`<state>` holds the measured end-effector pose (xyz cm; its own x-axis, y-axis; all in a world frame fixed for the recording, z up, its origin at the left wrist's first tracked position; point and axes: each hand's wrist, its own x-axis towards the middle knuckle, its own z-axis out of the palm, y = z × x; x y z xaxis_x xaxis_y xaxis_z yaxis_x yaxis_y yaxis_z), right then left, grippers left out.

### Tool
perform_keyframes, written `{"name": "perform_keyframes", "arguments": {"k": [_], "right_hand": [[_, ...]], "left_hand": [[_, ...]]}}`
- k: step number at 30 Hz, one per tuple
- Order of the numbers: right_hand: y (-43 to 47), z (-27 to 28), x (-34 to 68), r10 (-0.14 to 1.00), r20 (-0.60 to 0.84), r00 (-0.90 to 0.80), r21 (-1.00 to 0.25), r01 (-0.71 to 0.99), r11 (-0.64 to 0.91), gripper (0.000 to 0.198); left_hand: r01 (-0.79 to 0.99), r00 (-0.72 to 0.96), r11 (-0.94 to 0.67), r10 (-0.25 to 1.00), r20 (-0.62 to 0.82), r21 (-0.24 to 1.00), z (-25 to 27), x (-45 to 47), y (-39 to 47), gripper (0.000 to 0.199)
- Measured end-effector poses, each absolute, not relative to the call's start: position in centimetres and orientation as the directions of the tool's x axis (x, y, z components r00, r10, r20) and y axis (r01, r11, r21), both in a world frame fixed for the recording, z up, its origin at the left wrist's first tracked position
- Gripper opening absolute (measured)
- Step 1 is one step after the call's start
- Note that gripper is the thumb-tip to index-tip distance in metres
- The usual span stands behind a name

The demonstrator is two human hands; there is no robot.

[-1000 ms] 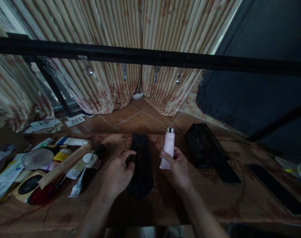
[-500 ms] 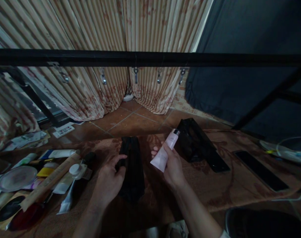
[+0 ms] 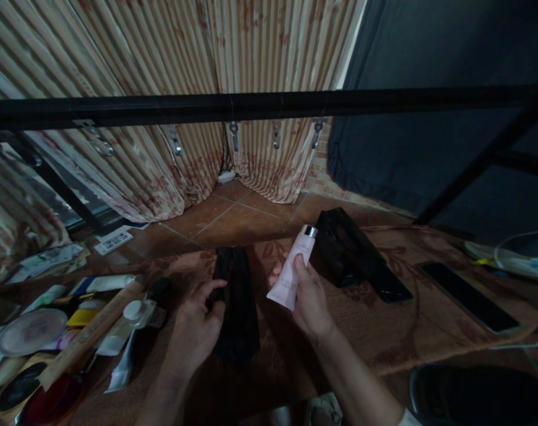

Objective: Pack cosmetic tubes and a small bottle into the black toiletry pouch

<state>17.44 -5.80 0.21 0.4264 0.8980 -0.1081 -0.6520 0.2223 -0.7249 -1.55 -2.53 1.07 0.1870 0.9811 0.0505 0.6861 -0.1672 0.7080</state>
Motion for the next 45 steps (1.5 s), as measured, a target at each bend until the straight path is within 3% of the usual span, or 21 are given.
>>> {"name": "perform_keyframes", "arguments": {"k": [7, 13, 18, 45], "right_hand": [[-5.5, -0.1, 17.6, 0.867, -0.203, 0.456, -0.716, -0.673, 0.186, 0.049], [-4.9, -0.7, 17.8, 0.758, -0.314, 0.571, -0.801, -0.589, 0.111, 0.048], [-4.9, -0.9, 18.0, 0.73, -0.408, 0.548, -0.758, -0.649, 0.063, 0.041], [-5.0, -1.0, 17.8, 0.726, -0.415, 0.548, -0.761, -0.646, 0.053, 0.037]], "left_hand": [[0.703, 0.178, -0.125, 0.984, -0.003, 0.7, 1.2, -1.4, -2.7, 0.043], [0.686, 0.196, -0.184, 0.978, 0.065, 0.704, 0.9, -1.6, -2.6, 0.042], [0.677, 0.193, -0.164, 0.98, 0.042, 0.718, 0.8, -1.7, -2.7, 0.043], [0.653, 0.196, -0.168, 0.979, 0.049, 0.739, 1.1, -1.5, -2.9, 0.039]]}}
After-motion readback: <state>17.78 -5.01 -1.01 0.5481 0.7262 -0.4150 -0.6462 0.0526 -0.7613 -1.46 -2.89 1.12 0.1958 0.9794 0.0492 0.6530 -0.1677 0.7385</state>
